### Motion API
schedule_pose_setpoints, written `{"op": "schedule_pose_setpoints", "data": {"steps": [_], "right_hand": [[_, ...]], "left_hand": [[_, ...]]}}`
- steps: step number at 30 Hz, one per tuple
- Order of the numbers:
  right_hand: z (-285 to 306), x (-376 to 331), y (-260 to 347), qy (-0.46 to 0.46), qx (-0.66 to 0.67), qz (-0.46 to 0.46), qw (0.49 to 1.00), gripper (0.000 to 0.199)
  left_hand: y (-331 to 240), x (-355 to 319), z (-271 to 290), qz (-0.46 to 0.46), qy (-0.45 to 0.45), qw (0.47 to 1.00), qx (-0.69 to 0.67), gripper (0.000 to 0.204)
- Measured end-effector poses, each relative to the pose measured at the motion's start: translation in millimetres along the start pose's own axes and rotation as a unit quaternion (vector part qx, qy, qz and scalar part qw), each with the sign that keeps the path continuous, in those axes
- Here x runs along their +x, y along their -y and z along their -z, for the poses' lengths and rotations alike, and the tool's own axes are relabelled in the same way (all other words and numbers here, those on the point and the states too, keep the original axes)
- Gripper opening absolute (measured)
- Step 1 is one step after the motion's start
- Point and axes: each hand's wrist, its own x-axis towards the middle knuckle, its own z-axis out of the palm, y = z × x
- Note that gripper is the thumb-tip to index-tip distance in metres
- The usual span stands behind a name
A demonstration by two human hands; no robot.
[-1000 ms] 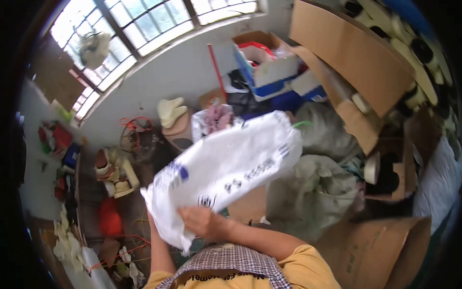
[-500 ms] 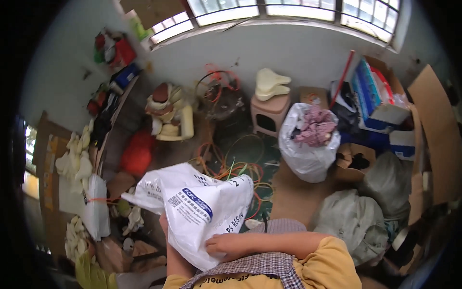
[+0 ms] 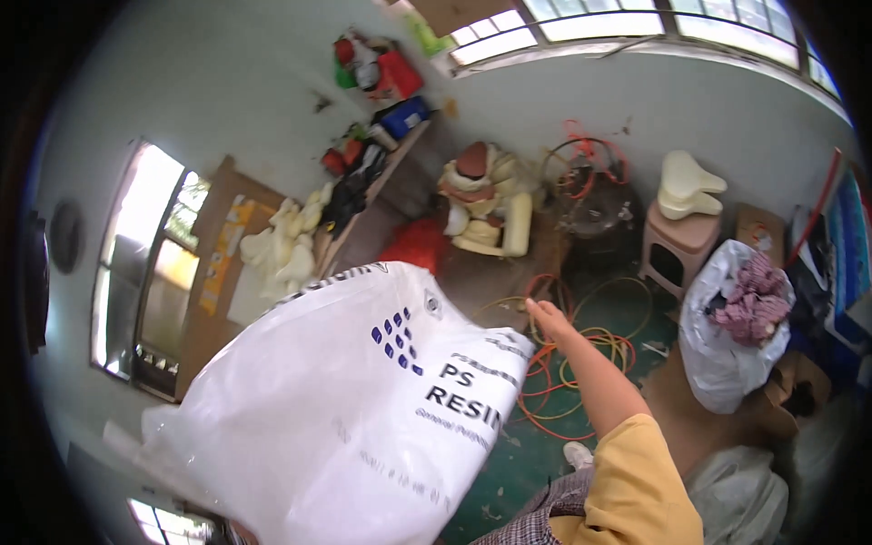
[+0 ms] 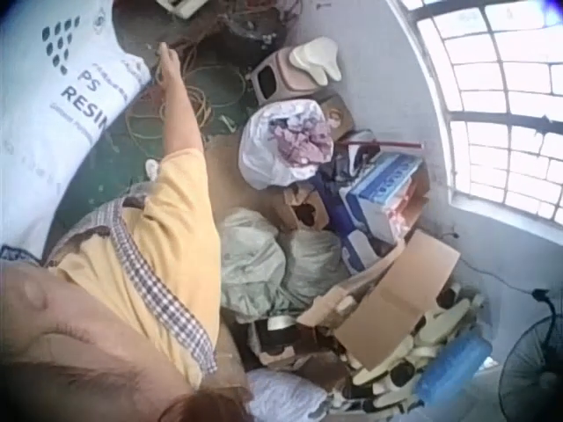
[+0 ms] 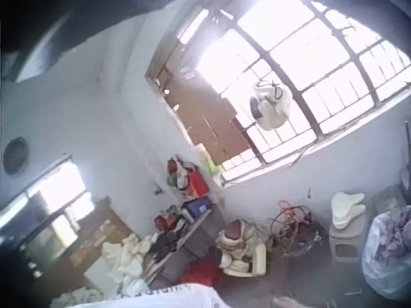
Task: Sorting, spraying, and packing foam bicycle seat cushions in a manufacturing facility.
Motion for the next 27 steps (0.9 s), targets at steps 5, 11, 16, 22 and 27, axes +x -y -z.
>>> {"op": "schedule_pose_setpoints", "data": {"steps": [5, 11, 16, 22, 27], "right_hand": [[-89.2, -6.8, -22.5, 0.336, 0.232, -0.094, 0.908, 0.058], [-139.1, -147.7, 34.3, 0.381, 0.029, 0.26, 0.887, 0.028], [-142.1, -253.4, 12.3, 0.461, -0.131, 0.399, 0.782, 0.044], [-113.1, -297.3, -37.6, 0.461, -0.299, 0.42, 0.722, 0.058], [-69.8, -259.7, -33.3, 0.394, -0.125, 0.268, 0.87, 0.027]], "left_hand": [[51.2, -94.8, 97.7, -0.015, -0.174, 0.985, -0.012, 0.039], [129.5, -236.9, 161.3, 0.004, -0.383, 0.923, -0.021, 0.036], [119.0, -214.0, 54.3, 0.075, -0.435, 0.896, -0.059, 0.055], [38.5, -168.0, -156.6, 0.065, 0.071, 0.991, 0.09, 0.062], [65.7, -150.2, -230.4, 0.17, 0.145, 0.974, 0.023, 0.056]]}}
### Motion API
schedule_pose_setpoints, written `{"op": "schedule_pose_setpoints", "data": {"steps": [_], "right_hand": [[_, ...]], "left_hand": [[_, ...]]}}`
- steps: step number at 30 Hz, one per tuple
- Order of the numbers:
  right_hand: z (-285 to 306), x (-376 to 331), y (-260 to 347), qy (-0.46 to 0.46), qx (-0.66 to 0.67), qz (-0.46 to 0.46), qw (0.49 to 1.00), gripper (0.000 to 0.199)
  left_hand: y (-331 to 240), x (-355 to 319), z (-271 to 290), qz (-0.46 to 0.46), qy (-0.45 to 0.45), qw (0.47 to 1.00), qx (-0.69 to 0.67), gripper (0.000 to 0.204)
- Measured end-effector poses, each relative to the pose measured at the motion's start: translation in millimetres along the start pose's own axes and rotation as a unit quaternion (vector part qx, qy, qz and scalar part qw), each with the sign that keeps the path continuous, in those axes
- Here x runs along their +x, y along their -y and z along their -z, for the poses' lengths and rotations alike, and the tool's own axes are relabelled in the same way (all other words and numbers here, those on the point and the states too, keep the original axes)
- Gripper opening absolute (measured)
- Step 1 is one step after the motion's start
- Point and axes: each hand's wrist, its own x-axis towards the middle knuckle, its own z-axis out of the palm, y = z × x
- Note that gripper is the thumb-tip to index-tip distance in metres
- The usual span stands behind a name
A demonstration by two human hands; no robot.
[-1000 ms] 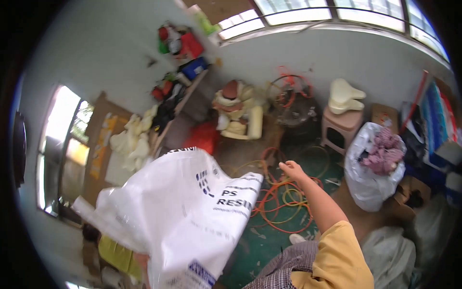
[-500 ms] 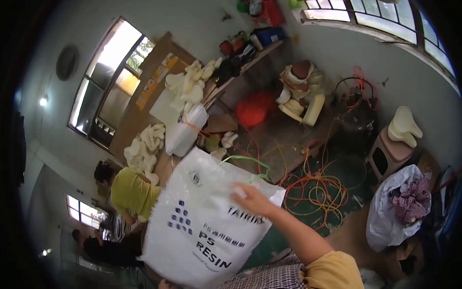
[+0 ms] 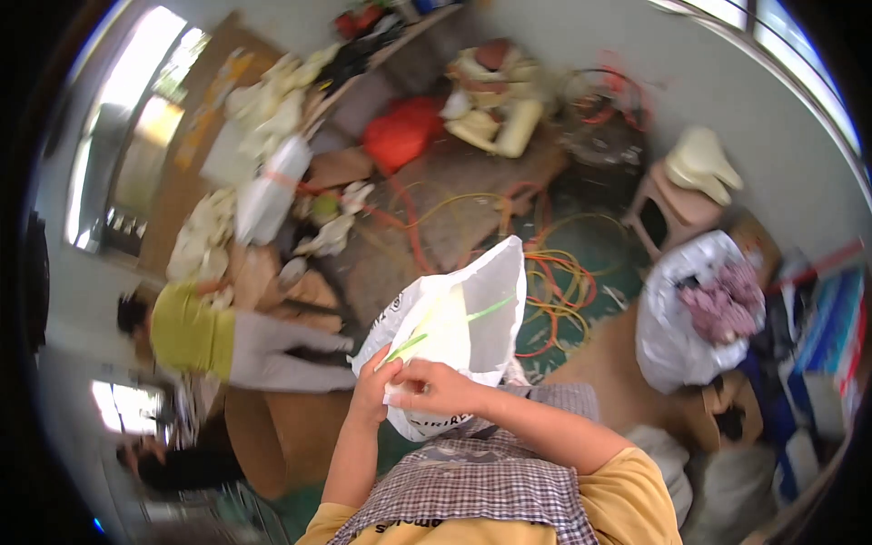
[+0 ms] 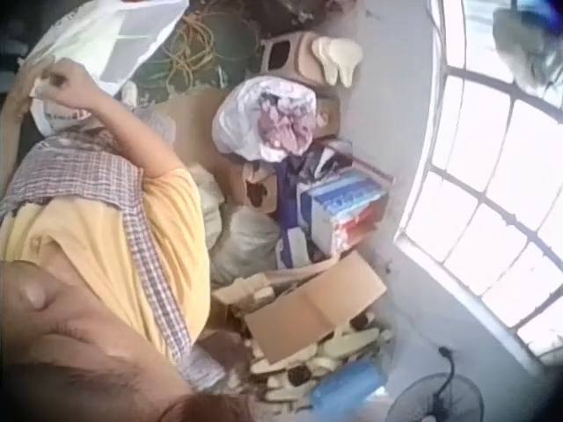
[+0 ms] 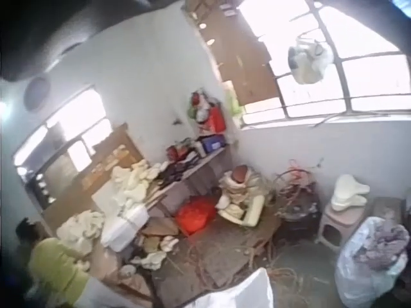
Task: Sorting, spraying, and packing foam bicycle seat cushions in a manufacturing facility.
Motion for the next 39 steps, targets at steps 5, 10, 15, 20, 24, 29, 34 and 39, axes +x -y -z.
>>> {"op": "schedule_pose_setpoints", "data": {"steps": [5, 10, 15, 20, 24, 29, 34, 39], "right_hand": [[75.0, -62.8, -44.4, -0.409, -0.358, -0.046, 0.838, 0.05], [146.8, -165.8, -96.5, -0.488, -0.111, -0.315, 0.806, 0.064], [92.9, -206.8, -57.8, -0.419, 0.128, -0.176, 0.882, 0.066], [-30.5, -251.2, -51.4, -0.561, 0.073, -0.202, 0.8, 0.067], [-91.5, -261.5, -48.0, -0.624, 0.03, -0.222, 0.748, 0.068], [-48.8, -390.7, -3.7, -0.62, 0.001, -0.21, 0.756, 0.069], [-46.8, -415.2, 7.9, -0.646, -0.051, -0.219, 0.729, 0.07], [-73.1, -431.6, 50.2, -0.694, 0.209, -0.096, 0.682, 0.073]], "left_hand": [[11.9, 39.9, -55.5, -0.014, 0.181, 0.981, 0.068, 0.054], [-13.0, 47.1, -103.8, 0.015, 0.387, 0.909, 0.156, 0.068], [-13.1, 105.5, -116.8, 0.012, 0.414, 0.856, 0.311, 0.036], [14.8, 154.5, -144.1, -0.015, 0.389, 0.692, 0.608, 0.039], [39.2, 60.6, -203.0, -0.004, 0.489, 0.733, 0.473, 0.052], [62.3, -0.6, -263.6, -0.019, 0.664, 0.649, 0.37, 0.068], [132.3, -98.7, -331.9, -0.313, 0.622, 0.435, 0.57, 0.061], [157.4, -110.4, -348.3, -0.276, 0.695, 0.458, 0.48, 0.048]]}}
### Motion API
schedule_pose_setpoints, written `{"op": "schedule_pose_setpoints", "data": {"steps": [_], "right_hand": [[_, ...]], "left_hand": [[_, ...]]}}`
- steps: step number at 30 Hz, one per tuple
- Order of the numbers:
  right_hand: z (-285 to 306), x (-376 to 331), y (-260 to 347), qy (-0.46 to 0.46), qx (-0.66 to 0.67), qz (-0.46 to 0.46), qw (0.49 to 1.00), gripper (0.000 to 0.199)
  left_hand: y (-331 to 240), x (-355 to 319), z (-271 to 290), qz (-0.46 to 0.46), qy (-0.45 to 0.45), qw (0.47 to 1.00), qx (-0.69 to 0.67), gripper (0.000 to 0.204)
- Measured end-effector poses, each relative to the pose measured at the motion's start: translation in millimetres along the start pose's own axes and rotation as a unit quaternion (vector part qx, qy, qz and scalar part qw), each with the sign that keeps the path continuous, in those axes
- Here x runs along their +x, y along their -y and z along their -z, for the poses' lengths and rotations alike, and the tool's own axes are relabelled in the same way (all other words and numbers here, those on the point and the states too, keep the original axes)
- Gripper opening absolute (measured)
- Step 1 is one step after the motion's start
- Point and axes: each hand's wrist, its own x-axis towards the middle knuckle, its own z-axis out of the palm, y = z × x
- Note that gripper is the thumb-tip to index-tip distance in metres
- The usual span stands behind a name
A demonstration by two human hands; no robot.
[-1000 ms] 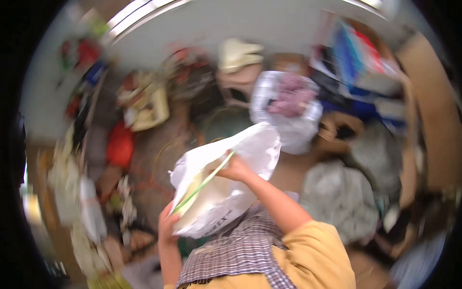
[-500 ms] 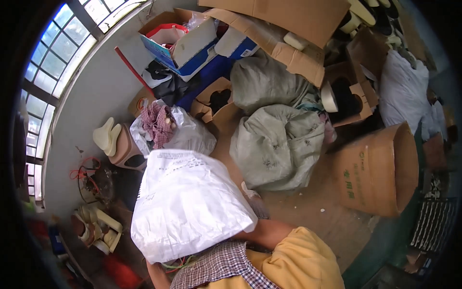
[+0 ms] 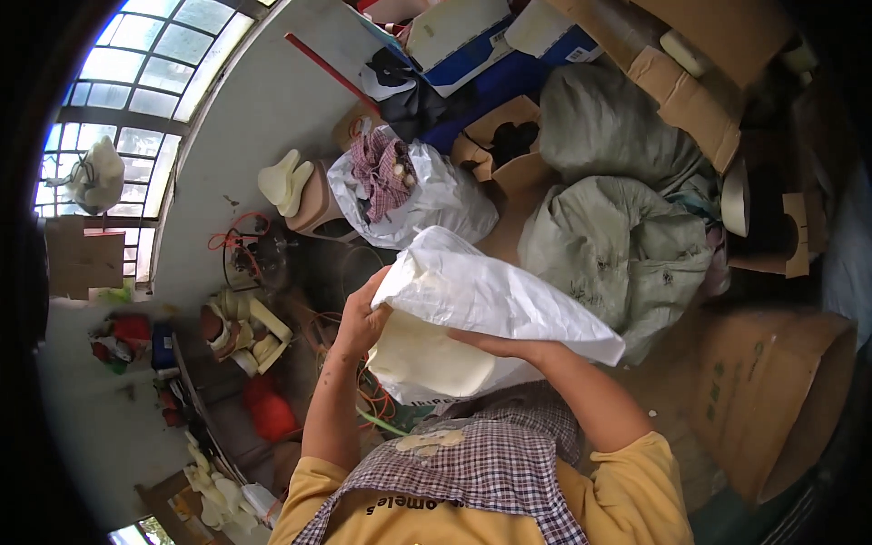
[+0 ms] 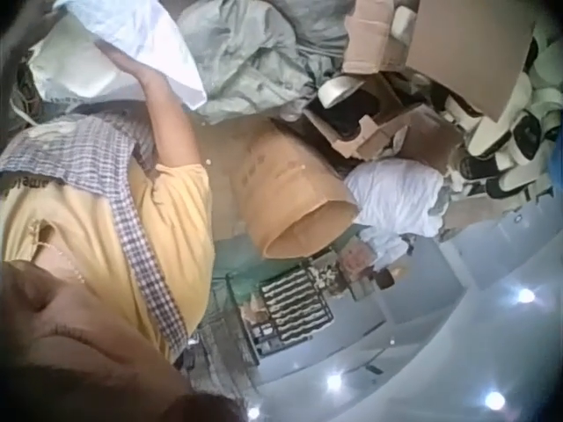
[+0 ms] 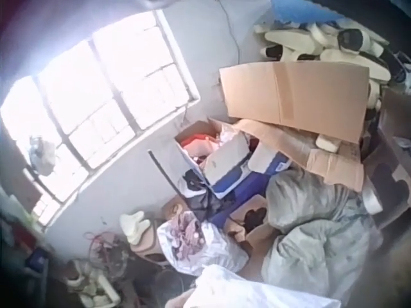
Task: Sorting, spraying, and packing foam bicycle seat cushions in a manufacturing facility.
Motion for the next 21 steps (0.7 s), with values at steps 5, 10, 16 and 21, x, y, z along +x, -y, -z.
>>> {"op": "schedule_pose_setpoints", "data": {"steps": [5, 10, 16, 21], "right_hand": [[24.8, -4.9, -22.3, -0.021, -0.132, 0.022, 0.991, 0.072], [25.4, -23.1, -6.5, 0.079, -0.277, -0.073, 0.955, 0.054], [-5.1, -91.2, 20.8, 0.016, -0.344, 0.401, 0.849, 0.034], [123.1, -164.4, -22.0, -0.549, 0.011, 0.122, 0.827, 0.048]], "left_hand": [[-23.0, 14.1, -11.4, 0.026, 0.015, 0.999, 0.027, 0.041], [-43.0, 26.2, -34.2, -0.024, 0.071, 0.974, 0.212, 0.028], [116.0, -6.9, 51.0, 0.266, -0.187, 0.921, 0.216, 0.041], [150.6, -70.8, 71.6, 0.323, -0.24, 0.893, 0.201, 0.04]]}}
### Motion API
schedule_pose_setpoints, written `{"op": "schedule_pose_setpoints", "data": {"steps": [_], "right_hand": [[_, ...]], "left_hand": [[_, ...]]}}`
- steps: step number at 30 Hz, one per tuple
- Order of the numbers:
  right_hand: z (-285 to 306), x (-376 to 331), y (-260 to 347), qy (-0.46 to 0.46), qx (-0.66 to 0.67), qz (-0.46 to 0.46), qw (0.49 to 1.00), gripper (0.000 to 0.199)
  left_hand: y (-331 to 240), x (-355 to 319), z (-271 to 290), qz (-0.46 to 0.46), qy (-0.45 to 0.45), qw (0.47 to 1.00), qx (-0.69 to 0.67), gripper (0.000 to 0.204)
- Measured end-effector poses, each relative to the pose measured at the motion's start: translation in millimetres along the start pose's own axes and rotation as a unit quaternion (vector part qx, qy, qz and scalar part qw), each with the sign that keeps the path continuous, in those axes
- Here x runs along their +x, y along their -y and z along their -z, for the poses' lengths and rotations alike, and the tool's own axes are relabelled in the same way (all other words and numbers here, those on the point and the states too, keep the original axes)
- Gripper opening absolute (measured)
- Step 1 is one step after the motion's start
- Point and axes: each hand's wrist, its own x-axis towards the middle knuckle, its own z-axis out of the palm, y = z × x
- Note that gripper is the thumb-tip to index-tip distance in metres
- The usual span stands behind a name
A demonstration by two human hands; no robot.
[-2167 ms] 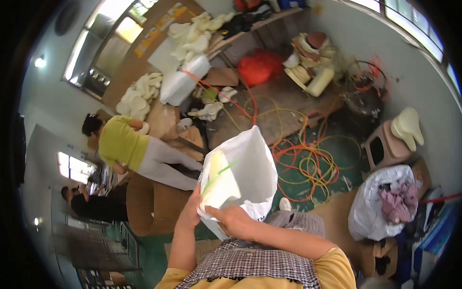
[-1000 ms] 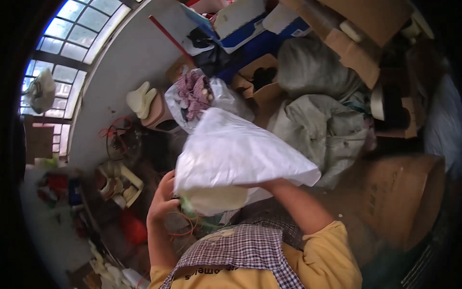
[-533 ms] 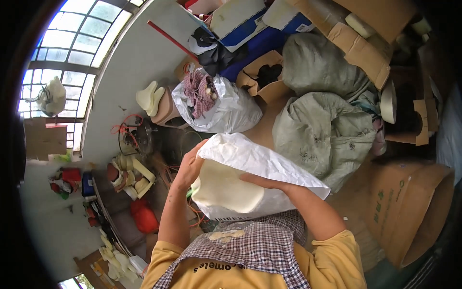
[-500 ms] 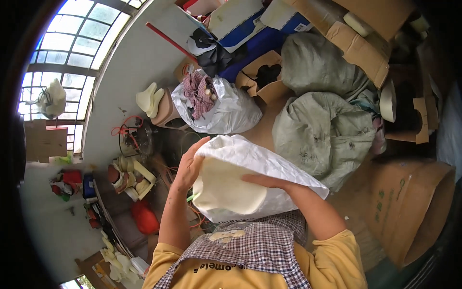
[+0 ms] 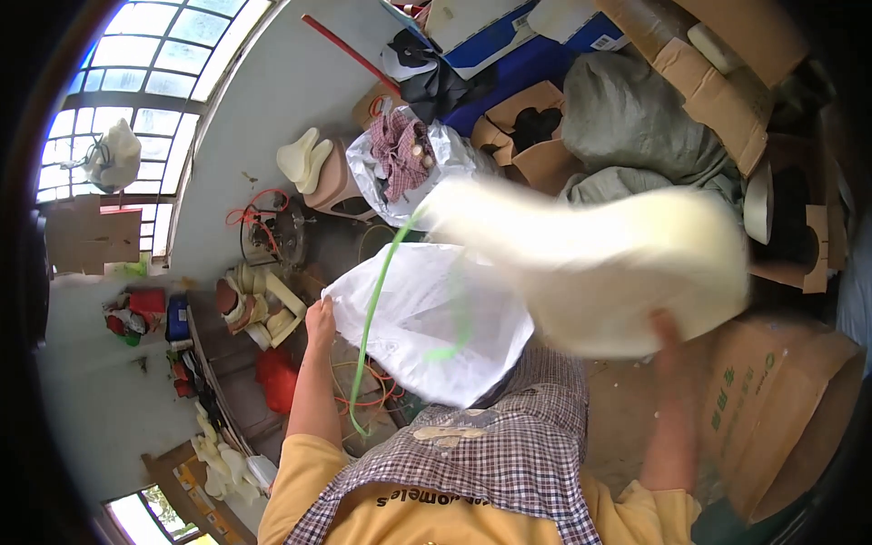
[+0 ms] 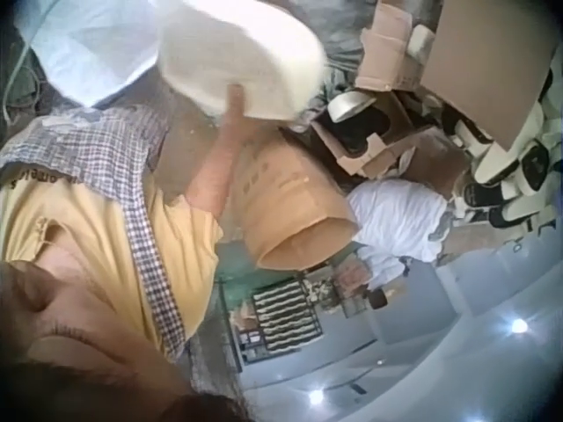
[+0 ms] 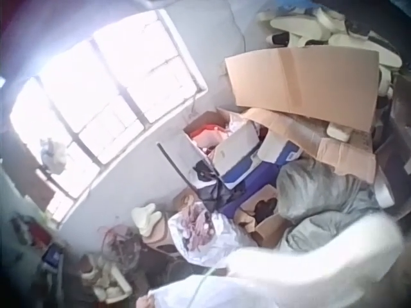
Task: Sorting, spraying, and packing foam bicycle seat cushions in a manufacturing facility.
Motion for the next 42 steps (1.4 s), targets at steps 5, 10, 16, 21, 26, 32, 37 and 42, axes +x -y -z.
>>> {"op": "schedule_pose_setpoints", "data": {"steps": [5, 10, 16, 21, 26, 32, 37, 42], "right_hand": [[46.8, 77.9, 43.1, -0.158, 0.135, 0.178, 0.962, 0.048], [99.1, 128.7, 9.5, -0.184, -0.233, 0.238, 0.925, 0.038], [80.8, 218.1, -93.7, -0.175, -0.456, 0.273, 0.829, 0.034], [36.8, 273.7, -246.7, -0.237, -0.511, 0.006, 0.826, 0.036], [-118.4, 207.3, -289.0, -0.102, -0.143, -0.302, 0.937, 0.045], [-46.0, 168.1, -312.2, -0.019, 0.25, -0.472, 0.845, 0.047], [-50.6, 65.6, -322.8, -0.116, 0.252, -0.555, 0.784, 0.043], [-56.8, 44.8, -265.5, -0.174, 0.066, -0.413, 0.891, 0.041]], "left_hand": [[65.4, -12.9, 0.7, -0.009, -0.055, 0.996, -0.07, 0.035], [51.0, -49.6, 16.6, -0.032, -0.05, 0.994, -0.086, 0.034], [148.4, -72.2, 51.0, 0.042, -0.078, 0.994, 0.064, 0.041], [129.5, -85.4, 28.3, 0.131, -0.062, 0.989, -0.008, 0.042], [245.0, -105.3, 96.0, 0.064, -0.114, 0.991, 0.044, 0.041], [237.4, -104.7, 74.0, 0.031, -0.1, 0.988, 0.115, 0.04], [197.9, -115.4, 32.0, 0.185, 0.0, 0.982, -0.032, 0.04], [157.6, -115.6, 21.1, 0.102, -0.039, 0.983, 0.148, 0.029]]}}
